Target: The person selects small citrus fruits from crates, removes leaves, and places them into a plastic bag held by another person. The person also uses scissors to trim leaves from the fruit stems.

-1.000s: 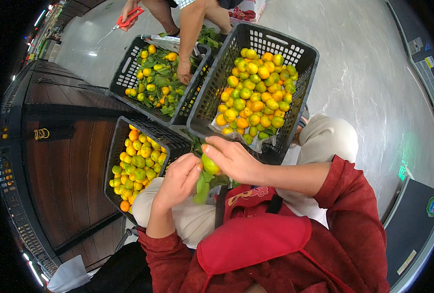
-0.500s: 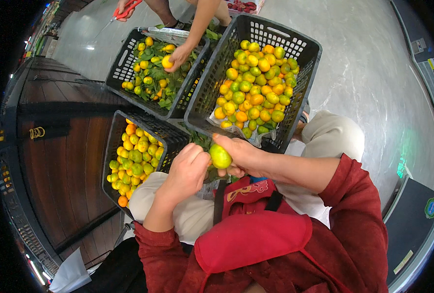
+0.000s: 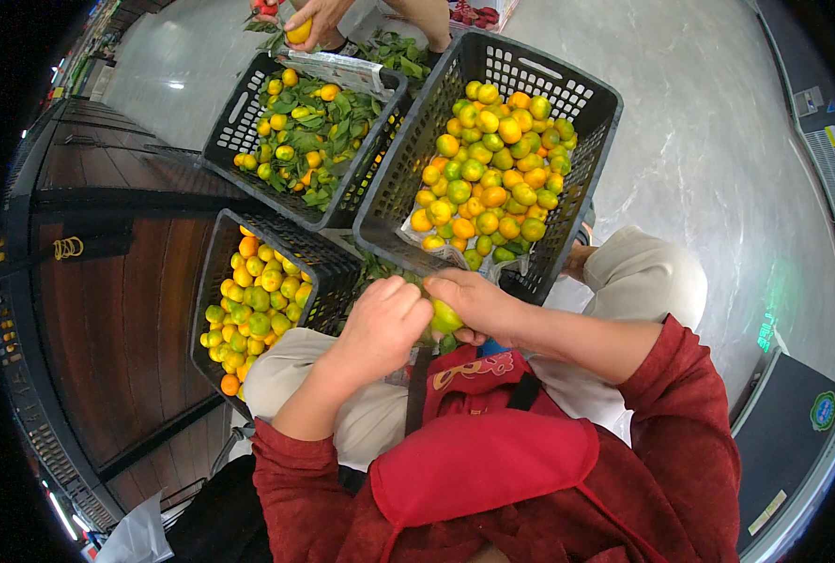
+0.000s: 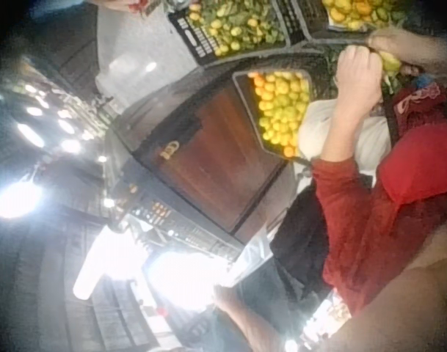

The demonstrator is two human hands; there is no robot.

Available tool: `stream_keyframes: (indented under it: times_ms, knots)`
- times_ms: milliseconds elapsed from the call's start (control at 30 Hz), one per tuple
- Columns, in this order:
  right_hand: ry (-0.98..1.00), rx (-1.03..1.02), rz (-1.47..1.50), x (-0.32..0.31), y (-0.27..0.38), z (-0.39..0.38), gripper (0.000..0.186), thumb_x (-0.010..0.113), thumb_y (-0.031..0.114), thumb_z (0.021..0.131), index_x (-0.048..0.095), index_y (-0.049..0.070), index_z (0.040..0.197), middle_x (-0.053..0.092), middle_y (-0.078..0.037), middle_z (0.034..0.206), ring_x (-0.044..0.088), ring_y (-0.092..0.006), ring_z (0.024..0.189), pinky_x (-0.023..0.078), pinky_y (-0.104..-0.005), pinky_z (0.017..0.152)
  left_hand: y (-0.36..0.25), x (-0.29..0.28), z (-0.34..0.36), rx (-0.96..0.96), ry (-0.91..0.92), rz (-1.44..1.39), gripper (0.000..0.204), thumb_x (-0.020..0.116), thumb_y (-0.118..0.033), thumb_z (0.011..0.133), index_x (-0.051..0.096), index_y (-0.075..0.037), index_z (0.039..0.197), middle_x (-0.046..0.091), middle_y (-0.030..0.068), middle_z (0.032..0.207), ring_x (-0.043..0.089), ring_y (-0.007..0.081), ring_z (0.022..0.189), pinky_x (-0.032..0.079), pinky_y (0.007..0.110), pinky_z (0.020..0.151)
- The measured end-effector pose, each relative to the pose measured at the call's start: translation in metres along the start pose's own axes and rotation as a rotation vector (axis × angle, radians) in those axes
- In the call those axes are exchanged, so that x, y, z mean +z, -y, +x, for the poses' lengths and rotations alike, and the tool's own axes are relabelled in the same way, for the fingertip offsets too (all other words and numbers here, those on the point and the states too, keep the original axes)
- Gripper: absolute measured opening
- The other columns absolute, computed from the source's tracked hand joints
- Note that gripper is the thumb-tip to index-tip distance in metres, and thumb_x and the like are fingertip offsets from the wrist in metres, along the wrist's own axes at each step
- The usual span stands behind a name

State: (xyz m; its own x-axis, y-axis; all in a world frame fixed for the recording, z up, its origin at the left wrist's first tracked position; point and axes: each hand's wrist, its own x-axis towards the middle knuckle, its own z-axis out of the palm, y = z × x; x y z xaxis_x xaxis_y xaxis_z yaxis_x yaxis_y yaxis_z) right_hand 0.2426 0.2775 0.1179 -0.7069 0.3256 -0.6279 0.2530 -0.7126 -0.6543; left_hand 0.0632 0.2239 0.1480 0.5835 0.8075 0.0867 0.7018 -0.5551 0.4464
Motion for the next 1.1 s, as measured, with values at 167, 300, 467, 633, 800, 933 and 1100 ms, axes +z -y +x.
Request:
stream_keyframes:
  times_ms: [167, 300, 467, 633, 800, 933, 1100]
  knots:
    - [-0.175, -0.117, -0.106, 0.005, -0.002, -0.008, 0.053, 0.045, 0.047, 0.095, 0.049, 0.0, 0.119, 0.061, -0.015, 0.087, 0.057, -0.0187, 0.057, 0.047, -0.0287, 0.052, -0.002, 0.011, 0.003, -0.106, -0.023, -0.083, 0.006, 0.053, -0.007, 0.08, 0.051, -0.003, 0.077, 0.052, 0.0126, 0.077, 0.052, 0.0305, 0.075, 0.042, 0.039, 0.065]
    - [-0.428, -1.19, -0.818, -0.002, 0.0, -0.006, 0.05, 0.05, 0.037, 0.095, 0.044, -0.004, 0.123, 0.058, -0.021, 0.09, 0.059, -0.0321, 0.09, 0.045, -0.041, 0.087, -0.001, -0.01, 0.006, -0.595, -0.027, -0.882, 0.018, 0.045, -0.013, 0.093, 0.051, 0.0, 0.083, 0.055, 0.0157, 0.081, 0.054, 0.0342, 0.075, 0.043, 0.041, 0.065]
    - [-0.264, -0.451, -0.084, 0.004, 0.003, -0.012, 0.043, 0.045, 0.039, 0.096, 0.053, -0.002, 0.107, 0.06, -0.011, 0.076, 0.058, -0.0188, 0.056, 0.048, -0.0315, 0.052, 0.002, -0.004, 0.007, -0.235, -0.055, -0.446, 0.01, 0.048, -0.008, 0.088, 0.05, 0.0, 0.082, 0.051, 0.0139, 0.08, 0.052, 0.0317, 0.076, 0.043, 0.038, 0.066]
    - [-0.139, 0.035, -0.335, -0.046, -0.028, 0.048, 0.054, 0.039, 0.051, 0.091, 0.059, 0.001, 0.085, 0.061, -0.013, 0.068, 0.058, -0.0209, 0.05, 0.045, -0.0337, 0.042, 0.008, 0.011, 0.018, -0.051, 0.068, -0.003, 0.007, 0.056, -0.006, 0.078, 0.051, -0.002, 0.078, 0.048, 0.0125, 0.08, 0.05, 0.0319, 0.08, 0.043, 0.041, 0.068]
    - [-0.535, -0.209, -1.246, -0.106, -0.022, 0.126, 0.03, 0.053, 0.029, 0.088, 0.062, 0.004, 0.101, 0.061, -0.02, 0.105, 0.061, -0.038, 0.095, 0.051, -0.0443, 0.082, 0.022, 0.013, 0.026, -0.213, 0.133, 0.108, 0.019, 0.059, -0.009, 0.079, 0.058, -0.001, 0.096, 0.051, 0.0116, 0.086, 0.052, 0.0305, 0.086, 0.046, 0.04, 0.074]
    - [-0.595, -0.286, -1.652, -0.18, -0.053, 0.176, 0.028, 0.06, 0.018, 0.079, 0.06, 0.007, 0.105, 0.054, -0.016, 0.109, 0.054, -0.0356, 0.1, 0.053, -0.0427, 0.078, 0.028, 0.01, 0.031, -0.296, 0.144, 0.097, 0.034, 0.061, -0.01, 0.08, 0.059, -0.001, 0.112, 0.053, 0.0116, 0.093, 0.053, 0.0304, 0.09, 0.047, 0.039, 0.078]
    - [-0.491, -0.176, -1.817, -0.206, -0.08, 0.195, 0.031, 0.062, 0.01, 0.075, 0.061, 0.009, 0.107, 0.051, -0.011, 0.115, 0.05, -0.0331, 0.107, 0.053, -0.0409, 0.079, 0.035, 0.003, 0.026, -0.364, 0.278, 0.099, 0.032, 0.062, -0.013, 0.08, 0.058, -0.003, 0.111, 0.054, 0.0117, 0.097, 0.054, 0.0298, 0.095, 0.047, 0.039, 0.078]
